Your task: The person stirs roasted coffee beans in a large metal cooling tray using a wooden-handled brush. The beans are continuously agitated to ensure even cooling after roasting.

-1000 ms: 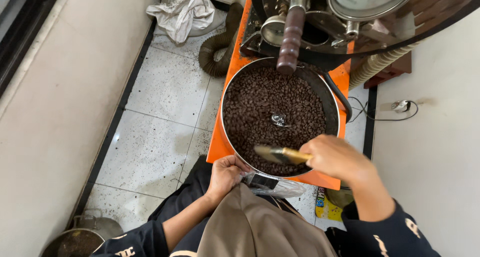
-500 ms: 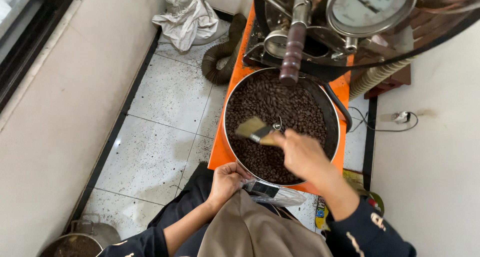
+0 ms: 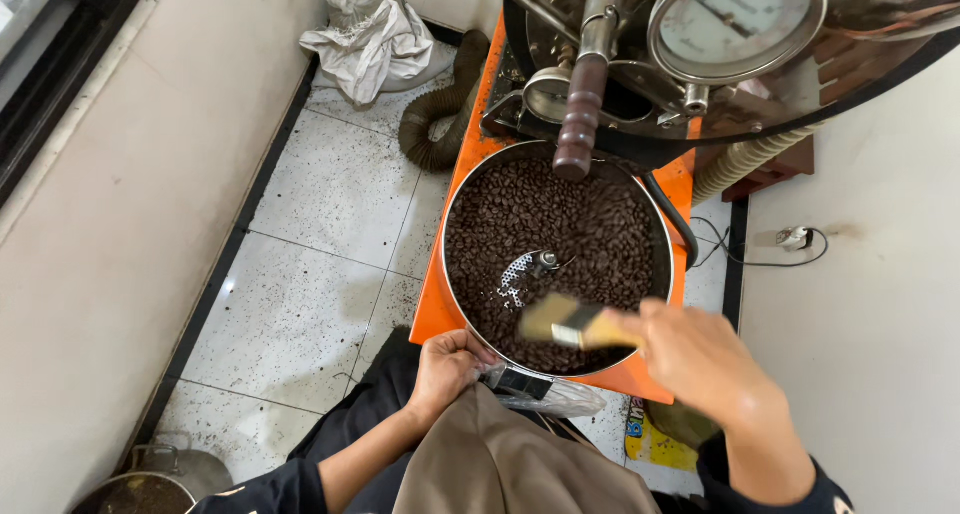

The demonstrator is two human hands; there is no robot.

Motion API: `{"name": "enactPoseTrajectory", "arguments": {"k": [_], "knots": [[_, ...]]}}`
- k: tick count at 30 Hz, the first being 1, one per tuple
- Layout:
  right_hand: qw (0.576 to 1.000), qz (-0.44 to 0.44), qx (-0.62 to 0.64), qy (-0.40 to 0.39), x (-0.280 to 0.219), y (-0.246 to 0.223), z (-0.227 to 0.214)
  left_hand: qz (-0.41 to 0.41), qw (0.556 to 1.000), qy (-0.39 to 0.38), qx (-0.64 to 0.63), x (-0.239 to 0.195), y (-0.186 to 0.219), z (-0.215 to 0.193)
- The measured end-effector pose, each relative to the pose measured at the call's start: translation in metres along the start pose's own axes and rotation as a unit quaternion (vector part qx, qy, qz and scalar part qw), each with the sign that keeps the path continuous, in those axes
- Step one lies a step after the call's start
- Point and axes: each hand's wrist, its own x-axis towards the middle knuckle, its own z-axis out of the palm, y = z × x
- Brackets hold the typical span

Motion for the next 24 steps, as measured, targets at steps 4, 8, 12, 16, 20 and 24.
{"name": "enactPoseTrajectory", "arguments": {"k": [4, 8, 12, 16, 20, 24], "knots": [[0.986, 0.012, 0.091, 0.141, 0.054, 0.001, -0.001, -0.003, 1.0, 0.01, -0.004, -0.001, 0.002, 0.002], [0.977, 0.07, 0.099, 0.175, 0.103, -0.028, -0.015, 0.011, 1.0, 0.01, -0.01, -0.002, 0.003, 0.004], [0.981, 0.039, 0.146, 0.123, 0.098, -0.065, -0.021, 0.015, 1.0, 0.01, -0.016, 0.004, -0.007, 0.002], [0.976, -0.112, 0.105, 0.156, 0.075, -0.058, 0.001, -0.004, 0.999, 0.016, -0.04, 0.0, -0.001, 0.004], [0.994, -0.085, 0.04, 0.058, 0.061, -0.028, -0.014, 0.0, 0.999, 0.014, -0.032, 0.0, -0.002, 0.003], [0.986, 0.033, 0.046, 0.158, 0.091, -0.001, -0.019, 0.004, 0.999, 0.017, -0.027, -0.002, 0.001, 0.004]]}}
